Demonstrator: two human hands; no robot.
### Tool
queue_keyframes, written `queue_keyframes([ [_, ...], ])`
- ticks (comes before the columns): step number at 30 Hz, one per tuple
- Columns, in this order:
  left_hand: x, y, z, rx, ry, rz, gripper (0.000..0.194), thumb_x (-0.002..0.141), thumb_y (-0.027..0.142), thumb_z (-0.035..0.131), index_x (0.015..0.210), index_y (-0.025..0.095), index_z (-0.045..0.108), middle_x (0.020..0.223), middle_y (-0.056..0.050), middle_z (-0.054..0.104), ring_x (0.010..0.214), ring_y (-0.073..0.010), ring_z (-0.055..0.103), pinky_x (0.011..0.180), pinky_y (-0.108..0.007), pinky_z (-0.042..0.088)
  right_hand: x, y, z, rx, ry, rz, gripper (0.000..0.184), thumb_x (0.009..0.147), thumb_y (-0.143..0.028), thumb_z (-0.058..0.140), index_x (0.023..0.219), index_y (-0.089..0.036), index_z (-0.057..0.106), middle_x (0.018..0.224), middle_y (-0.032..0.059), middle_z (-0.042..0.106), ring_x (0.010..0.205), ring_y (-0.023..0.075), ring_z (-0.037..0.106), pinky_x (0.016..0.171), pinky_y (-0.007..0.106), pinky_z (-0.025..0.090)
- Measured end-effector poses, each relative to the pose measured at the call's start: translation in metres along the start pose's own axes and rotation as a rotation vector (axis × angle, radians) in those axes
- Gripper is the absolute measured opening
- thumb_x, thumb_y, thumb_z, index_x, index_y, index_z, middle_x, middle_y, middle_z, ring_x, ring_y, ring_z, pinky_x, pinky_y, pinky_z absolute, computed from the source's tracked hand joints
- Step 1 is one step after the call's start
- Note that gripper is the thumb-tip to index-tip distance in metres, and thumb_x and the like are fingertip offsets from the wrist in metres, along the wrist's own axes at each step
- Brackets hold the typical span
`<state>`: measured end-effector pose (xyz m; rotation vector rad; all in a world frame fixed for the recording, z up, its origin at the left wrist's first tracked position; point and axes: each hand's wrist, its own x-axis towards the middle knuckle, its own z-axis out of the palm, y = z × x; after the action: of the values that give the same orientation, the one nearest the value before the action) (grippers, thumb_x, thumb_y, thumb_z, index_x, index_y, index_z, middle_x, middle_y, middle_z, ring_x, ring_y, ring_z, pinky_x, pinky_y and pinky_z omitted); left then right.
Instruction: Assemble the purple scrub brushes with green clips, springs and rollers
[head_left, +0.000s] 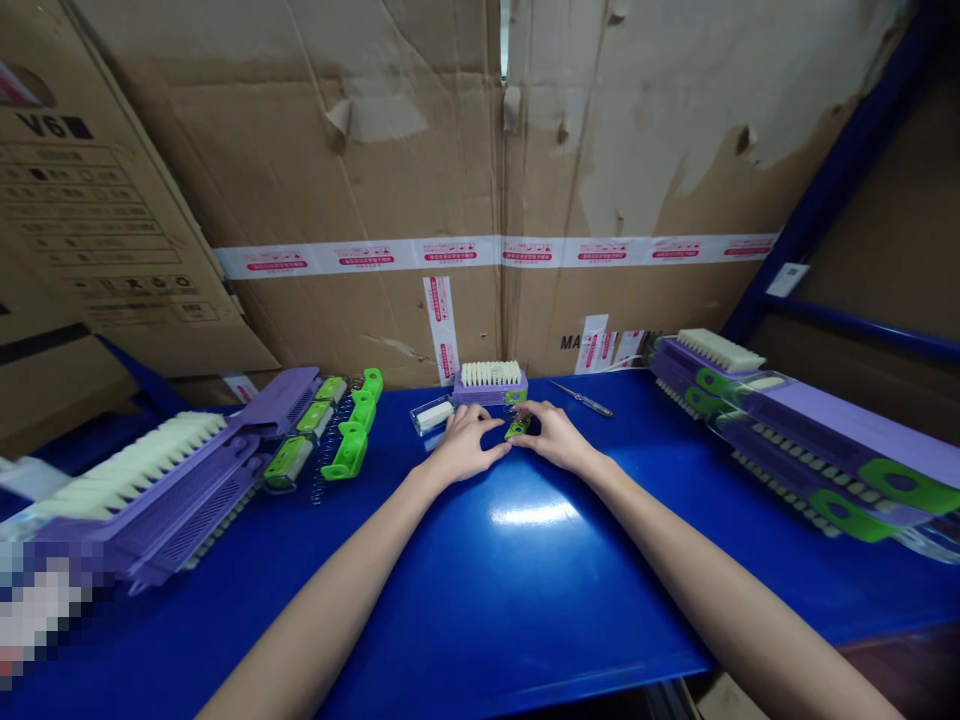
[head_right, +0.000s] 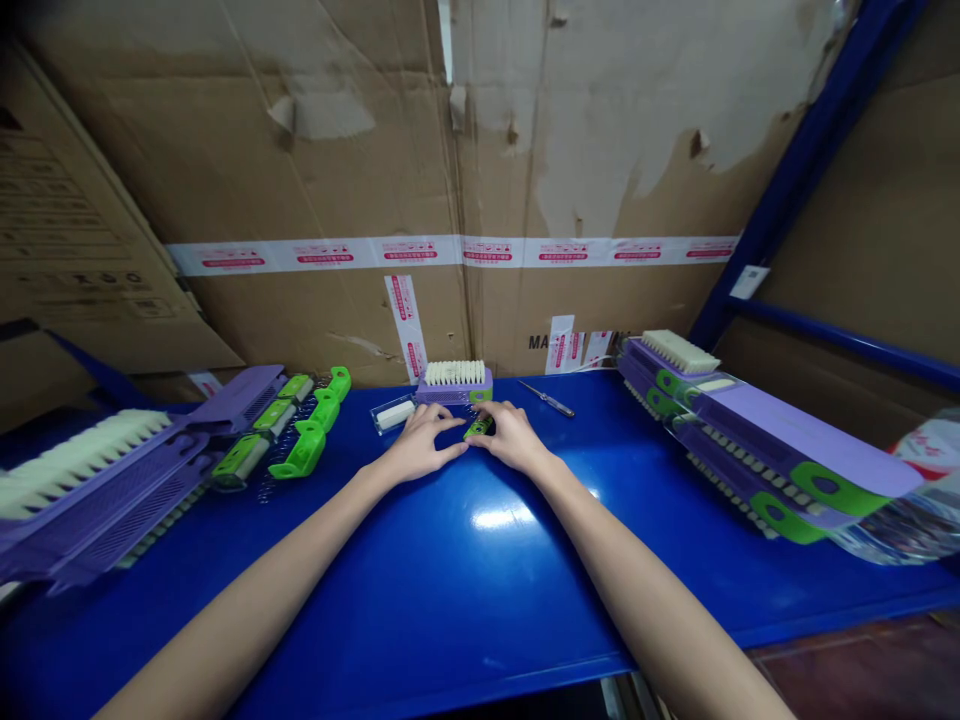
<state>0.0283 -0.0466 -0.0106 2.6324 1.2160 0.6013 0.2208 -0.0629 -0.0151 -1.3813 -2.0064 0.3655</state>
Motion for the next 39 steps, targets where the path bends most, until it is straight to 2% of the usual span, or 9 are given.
queue_keyframes([
  [6, -0.002, 0.004, -0.001, 0.012, 0.021, 0.036, 0.037, 0.084, 0.044, 0.055, 0.112, 0.023, 0.064, 0.105, -0.007, 0.057, 0.100, -0.0241, 0.048, 0.090, -0.041, 0.037, -0.001, -0.002, 0.002, -0.137, 0.080, -0.002, 0.030, 0.074, -0.042, 0.071, 0.086, -0.017, 0.058, 0.085, 0.0062, 0.061, 0.078, 0.0186, 0.054, 0.069, 0.030, 0.040],
  [10, -0.002, 0.004, 0.000, 0.008, 0.035, 0.046, 0.033, 0.085, 0.044, 0.054, 0.108, 0.023, 0.066, 0.102, -0.007, 0.057, 0.099, -0.0238, 0.049, 0.088, -0.040, 0.038, -0.003, -0.005, 0.002, -0.166, 0.071, -0.054, 0.027, 0.080, -0.044, 0.064, 0.080, -0.018, 0.058, 0.079, 0.0054, 0.060, 0.075, 0.0185, 0.052, 0.068, 0.029, 0.036],
  [16, -0.001, -0.001, 0.003, 0.012, 0.049, 0.043, 0.031, 0.088, 0.036, 0.050, 0.110, 0.021, 0.066, 0.102, -0.008, 0.058, 0.099, -0.0234, 0.048, 0.089, -0.040, 0.038, -0.004, -0.002, 0.000, -0.118, 0.035, -0.068, 0.022, 0.080, -0.035, 0.064, 0.094, -0.018, 0.063, 0.087, 0.0057, 0.065, 0.082, 0.0192, 0.055, 0.075, 0.031, 0.039],
  [20, 0.001, -0.005, 0.004, 0.004, 0.017, 0.062, 0.031, 0.089, 0.035, 0.049, 0.113, 0.021, 0.064, 0.105, -0.008, 0.058, 0.101, -0.0236, 0.048, 0.089, -0.041, 0.037, -0.004, -0.002, 0.000, -0.020, 0.046, -0.028, 0.041, 0.076, -0.032, 0.067, 0.115, -0.021, 0.060, 0.097, 0.0061, 0.068, 0.090, 0.0216, 0.057, 0.082, 0.036, 0.041],
  [25, 0.002, -0.006, 0.005, -0.013, 0.009, 0.055, 0.030, 0.088, 0.035, 0.051, 0.113, 0.023, 0.064, 0.107, -0.007, 0.058, 0.103, -0.0235, 0.048, 0.090, -0.041, 0.037, -0.003, -0.002, -0.003, 0.070, -0.027, -0.001, 0.036, 0.073, -0.023, 0.069, 0.108, -0.020, 0.065, 0.094, 0.0046, 0.070, 0.092, 0.0209, 0.060, 0.086, 0.036, 0.043],
  [34, 0.003, -0.003, 0.004, -0.061, 0.027, -0.016, 0.026, 0.085, 0.034, 0.057, 0.108, 0.023, 0.066, 0.103, -0.006, 0.059, 0.100, -0.0236, 0.049, 0.090, -0.040, 0.036, -0.001, -0.001, -0.004, 0.210, -0.030, 0.027, 0.049, 0.065, -0.013, 0.073, 0.113, -0.018, 0.065, 0.093, 0.0049, 0.072, 0.089, 0.0201, 0.064, 0.088, 0.036, 0.046],
  [39, 0.003, -0.002, 0.004, -0.083, 0.029, -0.022, 0.023, 0.085, 0.032, 0.058, 0.104, 0.022, 0.066, 0.103, -0.005, 0.059, 0.101, -0.0235, 0.049, 0.091, -0.040, 0.035, -0.002, 0.001, -0.004, 0.275, -0.043, 0.045, 0.052, 0.067, -0.014, 0.073, 0.117, -0.017, 0.062, 0.092, 0.0048, 0.072, 0.090, 0.0199, 0.065, 0.090, 0.036, 0.046],
])
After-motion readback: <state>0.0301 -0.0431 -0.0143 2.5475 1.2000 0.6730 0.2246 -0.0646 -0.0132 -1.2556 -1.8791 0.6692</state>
